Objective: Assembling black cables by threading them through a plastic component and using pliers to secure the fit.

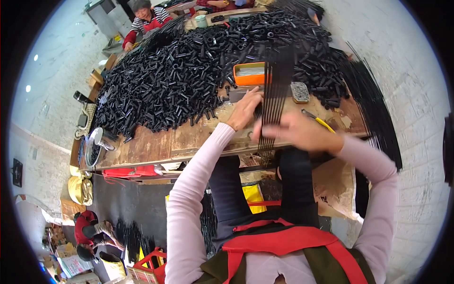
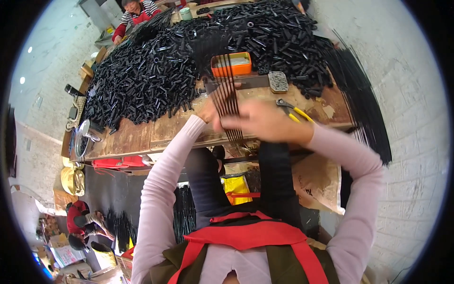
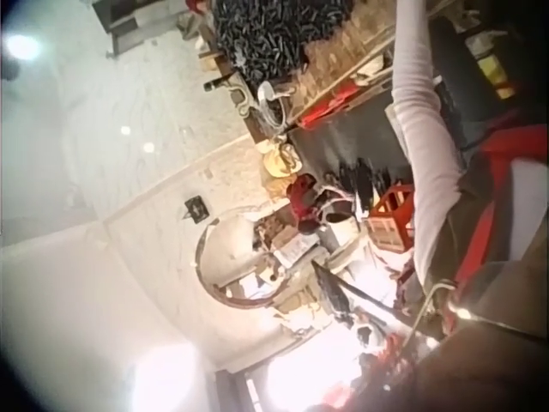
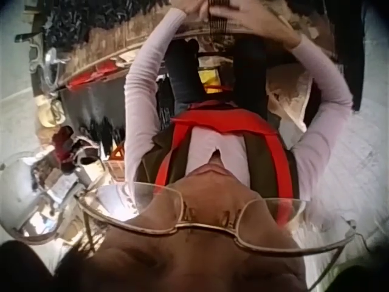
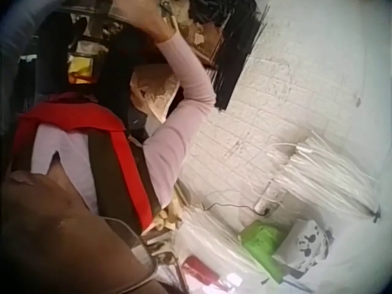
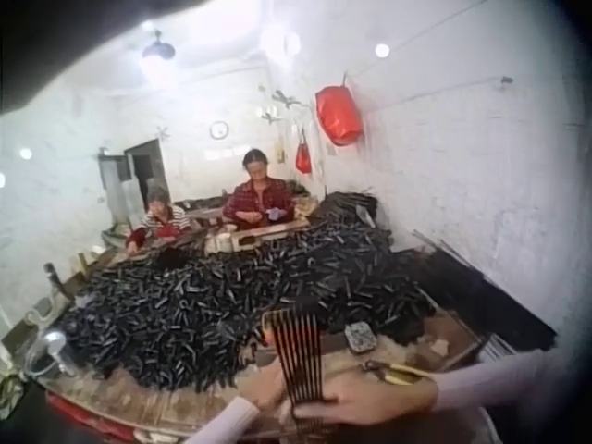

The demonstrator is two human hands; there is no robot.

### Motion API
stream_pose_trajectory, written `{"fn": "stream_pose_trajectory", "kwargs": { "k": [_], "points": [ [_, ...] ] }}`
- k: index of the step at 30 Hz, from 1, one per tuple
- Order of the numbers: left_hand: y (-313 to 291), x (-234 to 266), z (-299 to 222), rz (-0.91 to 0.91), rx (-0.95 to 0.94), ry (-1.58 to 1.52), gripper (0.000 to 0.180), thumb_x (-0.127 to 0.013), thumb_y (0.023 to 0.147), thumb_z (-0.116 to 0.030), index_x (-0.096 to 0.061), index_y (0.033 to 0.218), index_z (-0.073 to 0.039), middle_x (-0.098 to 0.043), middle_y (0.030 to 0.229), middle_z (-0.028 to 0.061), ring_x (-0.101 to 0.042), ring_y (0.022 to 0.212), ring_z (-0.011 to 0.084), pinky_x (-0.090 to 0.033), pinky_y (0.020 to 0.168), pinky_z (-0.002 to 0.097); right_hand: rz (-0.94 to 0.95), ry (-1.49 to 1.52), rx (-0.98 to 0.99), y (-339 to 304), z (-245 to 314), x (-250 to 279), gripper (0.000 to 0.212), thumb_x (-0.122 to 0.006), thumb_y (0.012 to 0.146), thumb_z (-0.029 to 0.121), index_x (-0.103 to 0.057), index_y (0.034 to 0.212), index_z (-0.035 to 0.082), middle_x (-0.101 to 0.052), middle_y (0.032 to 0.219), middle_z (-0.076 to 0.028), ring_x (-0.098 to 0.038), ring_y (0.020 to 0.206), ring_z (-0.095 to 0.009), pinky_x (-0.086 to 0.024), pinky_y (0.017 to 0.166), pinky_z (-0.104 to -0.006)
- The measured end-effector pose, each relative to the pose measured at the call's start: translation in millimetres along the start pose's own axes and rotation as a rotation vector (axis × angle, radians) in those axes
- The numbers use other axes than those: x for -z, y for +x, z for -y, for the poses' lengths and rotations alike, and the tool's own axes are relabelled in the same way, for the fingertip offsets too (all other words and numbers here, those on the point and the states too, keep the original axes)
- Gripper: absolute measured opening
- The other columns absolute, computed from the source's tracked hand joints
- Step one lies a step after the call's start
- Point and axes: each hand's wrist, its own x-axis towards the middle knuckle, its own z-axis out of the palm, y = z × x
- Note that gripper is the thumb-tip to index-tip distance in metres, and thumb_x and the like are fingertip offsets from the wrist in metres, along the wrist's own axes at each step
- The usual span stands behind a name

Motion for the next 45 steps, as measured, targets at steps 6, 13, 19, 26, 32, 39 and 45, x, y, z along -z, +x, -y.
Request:
{"fn": "stream_pose_trajectory", "kwargs": {
  "k": [6,13,19,26,32,39,45],
  "points": [
    [-64.9,-42.2,-107.4,0.154,0.169,-0.837,0.056,-0.028,0.106,-0.046,-0.049,0.129,0.000,-0.060,0.115,0.0140,-0.055,0.111,0.0226,-0.041,0.103,0.0350,-0.165,0.044,0.211,29.0,84.8,79.7,0.025,-0.051,0.102,0.026,-0.060,0.110,0.003,-0.067,0.097,-0.005,-0.065,0.093,-0.013,-0.051,0.084,-0.0276],
    [-112.8,-46.6,-190.3,-0.036,0.201,-0.525,0.023,-0.042,0.105,-0.018,-0.055,0.093,-0.002,-0.056,0.077,0.0031,-0.055,0.071,0.0121,-0.048,0.063,0.0256,-0.533,-0.329,0.340,37.7,120.7,75.1,0.044,-0.053,0.099,0.046,-0.055,0.096,0.002,-0.055,0.072,-0.001,-0.049,0.061,-0.006,-0.039,0.054,-0.0219],
    [-95.8,-29.4,-186.7,-0.389,0.058,0.233,0.007,-0.045,0.097,-0.003,-0.050,0.099,0.000,-0.062,0.074,0.0111,-0.060,0.064,0.0272,-0.045,0.057,0.0406,-0.415,-1.794,0.665,-41.4,115.8,-1.5,0.065,-0.066,0.074,0.018,-0.051,0.135,0.003,-0.054,0.137,-0.014,-0.050,0.128,-0.033,-0.031,0.114,-0.0447],
    [-98.0,-23.7,-239.0,-0.553,-0.350,1.307,0.052,-0.050,0.084,-0.007,-0.045,0.135,0.003,-0.041,0.142,0.0240,-0.036,0.137,0.0388,-0.024,0.117,0.0514,-0.389,-1.076,0.267,-4.8,33.7,0.6,0.016,-0.057,0.090,0.020,-0.057,0.093,0.004,-0.060,0.082,-0.008,-0.061,0.076,-0.023,-0.050,0.068,-0.0386],
    [-137.2,-69.9,-158.2,-0.126,0.085,0.011,0.061,-0.073,0.083,-0.013,-0.045,0.137,-0.001,-0.055,0.126,0.0185,-0.053,0.116,0.0300,-0.045,0.096,0.0376,-0.708,0.657,0.073,-8.4,34.6,-62.6,0.040,-0.044,0.104,0.042,-0.050,0.084,0.009,-0.041,0.058,0.002,-0.036,0.045,-0.007,-0.033,0.044,-0.0227],
    [-164.2,-111.8,-66.5,0.154,0.341,-0.411,0.037,-0.069,0.091,-0.014,-0.053,0.120,0.002,-0.062,0.085,0.0051,-0.057,0.075,0.0115,-0.048,0.066,0.0279,-0.883,0.670,-0.044,-33.9,-77.9,-144.0,0.039,-0.047,0.102,0.040,-0.053,0.085,0.006,-0.045,0.059,0.002,-0.039,0.047,-0.005,-0.031,0.044,-0.0206],
    [-251.6,-172.7,-18.7,0.139,0.471,-0.706,0.041,-0.070,0.091,-0.016,-0.052,0.123,0.003,-0.056,0.082,0.0034,-0.047,0.070,0.0106,-0.042,0.061,0.0288,-0.866,0.671,-0.250,-74.5,-109.4,-213.1,0.037,-0.047,0.103,0.038,-0.053,0.083,0.007,-0.048,0.059,0.002,-0.041,0.048,-0.005,-0.030,0.044,-0.0219]
  ]
}}
